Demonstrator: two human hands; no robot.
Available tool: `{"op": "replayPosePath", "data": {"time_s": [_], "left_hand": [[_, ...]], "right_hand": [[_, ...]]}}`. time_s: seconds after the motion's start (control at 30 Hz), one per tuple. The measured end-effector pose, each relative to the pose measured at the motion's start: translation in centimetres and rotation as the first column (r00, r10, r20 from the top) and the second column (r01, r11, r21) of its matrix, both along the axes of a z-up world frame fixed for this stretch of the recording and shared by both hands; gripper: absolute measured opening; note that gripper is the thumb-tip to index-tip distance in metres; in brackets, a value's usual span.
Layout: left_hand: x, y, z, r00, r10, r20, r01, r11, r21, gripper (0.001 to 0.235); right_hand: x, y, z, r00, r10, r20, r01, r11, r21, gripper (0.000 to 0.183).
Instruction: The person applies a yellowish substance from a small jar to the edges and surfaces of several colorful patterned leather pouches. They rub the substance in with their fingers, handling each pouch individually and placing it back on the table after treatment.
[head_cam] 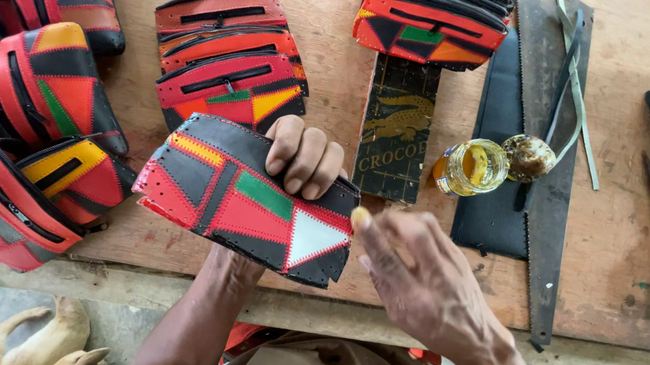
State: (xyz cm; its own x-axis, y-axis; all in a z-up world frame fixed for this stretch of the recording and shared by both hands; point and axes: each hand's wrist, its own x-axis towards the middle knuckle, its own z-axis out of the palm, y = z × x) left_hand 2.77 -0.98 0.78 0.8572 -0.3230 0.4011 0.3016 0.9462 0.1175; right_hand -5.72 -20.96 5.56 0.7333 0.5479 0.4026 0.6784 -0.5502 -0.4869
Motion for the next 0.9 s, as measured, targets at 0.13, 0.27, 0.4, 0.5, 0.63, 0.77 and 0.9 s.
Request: {"op": "replayPosePath", "data": {"time_s": [0.13,0.27,0.4,0.5,0.63,0.77,0.9], "left_hand": [[0.0,0.6,-0.2,0.999,0.032,-0.019,-0.032,0.999,0.011,0.027],[0.1,0.3,-0.2,1.000,0.022,-0.001,-0.022,1.000,0.019,0.025],[0.7,0.5,-0.7,0.998,0.057,0.029,-0.058,0.998,0.011,0.029],[1.0,0.5,-1.5,0.996,0.087,0.025,-0.087,0.996,-0.006,0.034],[1.4,0.2,-1.7,0.993,0.087,0.083,-0.086,0.996,-0.005,0.026],[1.6,0.8,-1.6,0.989,0.123,0.079,-0.125,0.992,0.020,0.031],[0.9,1.1,-1.1,0.991,0.131,0.036,-0.133,0.989,0.057,0.030]], "right_hand": [[-0.2,0.2,0.1,0.974,-0.012,0.225,0.024,0.998,-0.054,0.050],[0.4,0.1,0.8,0.983,0.009,0.183,0.017,0.990,-0.142,0.052],[0.0,0.6,1.8,0.984,0.079,0.161,-0.057,0.989,-0.137,0.051],[-0.5,0.3,1.8,0.971,0.135,0.195,-0.105,0.982,-0.156,0.055],[-0.4,-0.1,1.2,0.983,0.018,0.181,0.001,0.995,-0.103,0.048],[-0.6,0.0,1.3,0.970,0.177,0.165,-0.150,0.975,-0.163,0.056],[-0.7,0.2,1.2,0.967,0.050,0.251,-0.026,0.995,-0.099,0.049]]}}
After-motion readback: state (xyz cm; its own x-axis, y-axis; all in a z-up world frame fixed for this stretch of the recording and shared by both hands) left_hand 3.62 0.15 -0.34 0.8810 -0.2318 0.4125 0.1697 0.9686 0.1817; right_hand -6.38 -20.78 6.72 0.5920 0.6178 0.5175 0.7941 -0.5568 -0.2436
